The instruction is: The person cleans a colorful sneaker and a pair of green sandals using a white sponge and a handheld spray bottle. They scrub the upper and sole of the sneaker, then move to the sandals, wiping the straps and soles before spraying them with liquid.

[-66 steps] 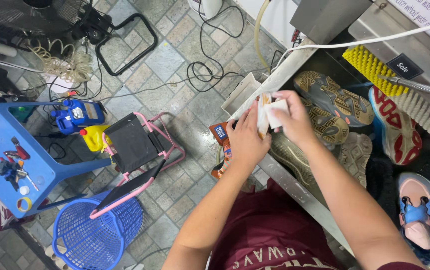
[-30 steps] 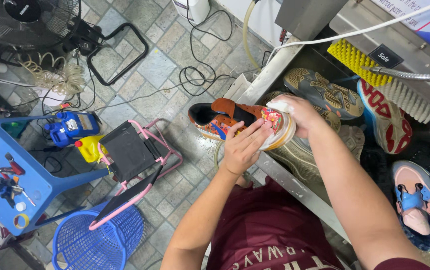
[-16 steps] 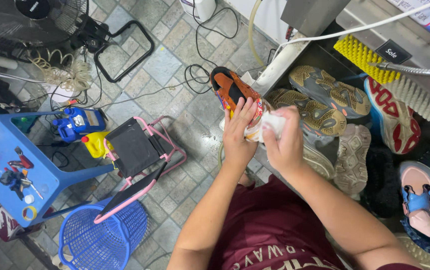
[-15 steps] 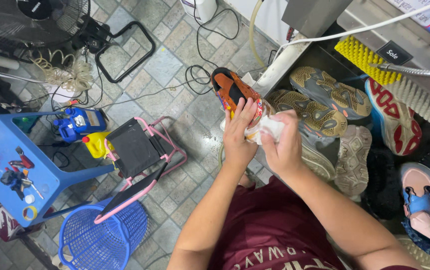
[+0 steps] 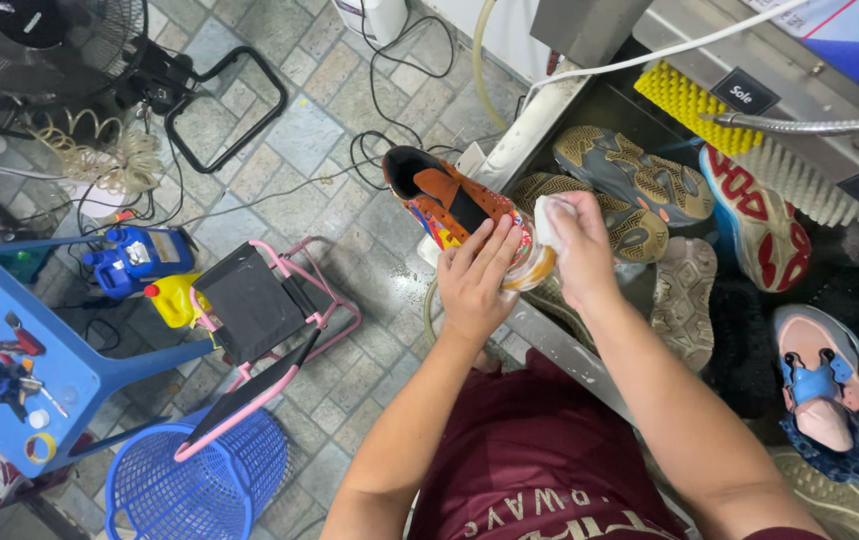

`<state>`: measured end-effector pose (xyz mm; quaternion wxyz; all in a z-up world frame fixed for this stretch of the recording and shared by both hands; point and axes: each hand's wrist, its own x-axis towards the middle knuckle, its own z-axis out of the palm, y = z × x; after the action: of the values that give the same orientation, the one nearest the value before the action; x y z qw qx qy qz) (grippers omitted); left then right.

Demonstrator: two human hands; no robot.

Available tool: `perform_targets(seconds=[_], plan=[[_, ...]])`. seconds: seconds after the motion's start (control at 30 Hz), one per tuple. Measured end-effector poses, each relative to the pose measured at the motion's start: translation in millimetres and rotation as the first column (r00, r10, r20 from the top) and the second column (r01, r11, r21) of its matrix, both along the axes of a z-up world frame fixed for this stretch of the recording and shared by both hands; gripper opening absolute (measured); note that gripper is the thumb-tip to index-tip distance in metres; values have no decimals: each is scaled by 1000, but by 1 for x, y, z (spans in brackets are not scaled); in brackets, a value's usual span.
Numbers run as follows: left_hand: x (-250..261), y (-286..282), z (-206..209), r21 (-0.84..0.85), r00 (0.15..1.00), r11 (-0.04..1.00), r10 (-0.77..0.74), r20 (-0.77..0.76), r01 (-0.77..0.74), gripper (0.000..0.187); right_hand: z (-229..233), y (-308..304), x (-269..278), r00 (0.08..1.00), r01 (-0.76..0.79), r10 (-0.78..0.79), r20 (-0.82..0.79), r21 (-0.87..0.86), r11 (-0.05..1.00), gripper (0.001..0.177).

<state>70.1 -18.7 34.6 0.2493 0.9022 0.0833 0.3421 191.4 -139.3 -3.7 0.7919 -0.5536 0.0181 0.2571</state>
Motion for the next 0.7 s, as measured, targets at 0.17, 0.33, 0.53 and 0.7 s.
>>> perform_targets(seconds=[0.17, 0.33, 0.53, 0.7], plan=[[12, -7, -8, -19, 1000, 1000, 15, -26, -16, 62, 22, -10, -50, 926, 155, 1, 379, -382, 911, 25], [14, -5, -9, -60, 1000, 998, -6, 15, 7, 55, 14, -4, -28, 909, 138, 8, 418, -319, 938, 17], [15, -6, -6, -43, 1000, 999, -1, 15, 2, 49, -24, -2, 4, 997, 49, -54, -52, -95, 994, 15], [14, -6, -7, -28, 999, 1000, -3, -42, 2, 48, -13, -2, -3, 988, 81, -53, 148, -188, 979, 14]])
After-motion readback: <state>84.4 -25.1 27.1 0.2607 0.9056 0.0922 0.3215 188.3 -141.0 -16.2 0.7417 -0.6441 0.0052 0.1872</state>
